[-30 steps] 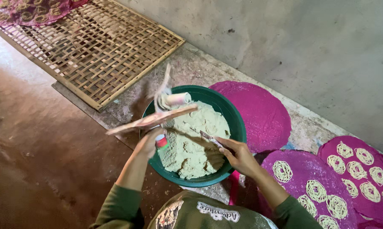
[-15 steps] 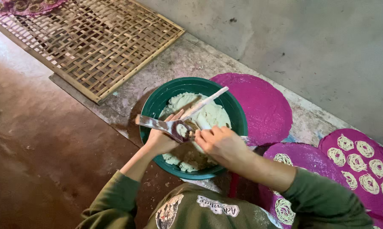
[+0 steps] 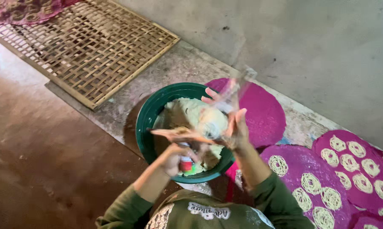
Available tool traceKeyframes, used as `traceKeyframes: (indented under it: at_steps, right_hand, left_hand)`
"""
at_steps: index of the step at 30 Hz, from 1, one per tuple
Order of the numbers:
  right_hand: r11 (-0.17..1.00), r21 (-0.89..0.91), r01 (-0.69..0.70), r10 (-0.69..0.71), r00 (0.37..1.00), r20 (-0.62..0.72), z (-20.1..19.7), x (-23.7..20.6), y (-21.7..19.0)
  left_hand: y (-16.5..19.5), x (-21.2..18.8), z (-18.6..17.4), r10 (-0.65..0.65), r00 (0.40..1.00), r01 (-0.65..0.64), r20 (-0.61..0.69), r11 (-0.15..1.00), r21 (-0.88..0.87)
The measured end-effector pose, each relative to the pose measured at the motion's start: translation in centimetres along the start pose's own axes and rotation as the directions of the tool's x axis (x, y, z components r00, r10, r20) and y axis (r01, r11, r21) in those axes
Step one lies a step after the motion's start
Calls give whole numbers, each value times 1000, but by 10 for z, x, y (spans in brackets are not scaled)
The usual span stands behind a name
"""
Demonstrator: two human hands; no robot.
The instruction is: The person uses a manual dough extruder to pipe white dough into spiral patterns on pink circular dough sheets. They repeatedly load dough into the extruder, pipe spirals onto the sheets, and move finished sheets to a bamboo tray.
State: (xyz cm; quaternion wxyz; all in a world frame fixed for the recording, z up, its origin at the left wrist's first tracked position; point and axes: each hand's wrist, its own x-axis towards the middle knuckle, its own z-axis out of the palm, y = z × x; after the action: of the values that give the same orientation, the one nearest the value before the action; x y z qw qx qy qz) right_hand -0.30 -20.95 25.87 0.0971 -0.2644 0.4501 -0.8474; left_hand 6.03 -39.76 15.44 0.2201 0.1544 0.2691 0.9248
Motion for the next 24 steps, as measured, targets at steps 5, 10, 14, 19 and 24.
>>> traceKeyframes:
  at_steps: [5,10,14,19,24]
  right_hand:
    - [948,176,266,-275,961,28,-6,-50,-49]
    - [668,-631,394,-495,869,19,-40,-97,-100]
    - [388,-849,360,-562,822,91,-32,-149,-88]
    - [68,-950,304,-591,780,207,-44,-185,-123]
    - [-18,-967,255,-461,856,234,-56,-211,-155]
  left_hand:
    - [3,16,52,-113,988,143,-105,927,346]
    - [15,26,94,220,975,-67,6,270,961]
    - [-6,54,128,149,988,-31,32,-9,999]
    - [-36,80,156,-110,992,48,-66,-156,987]
    - [-86,99,154,-279,934,-250,222,-68,966]
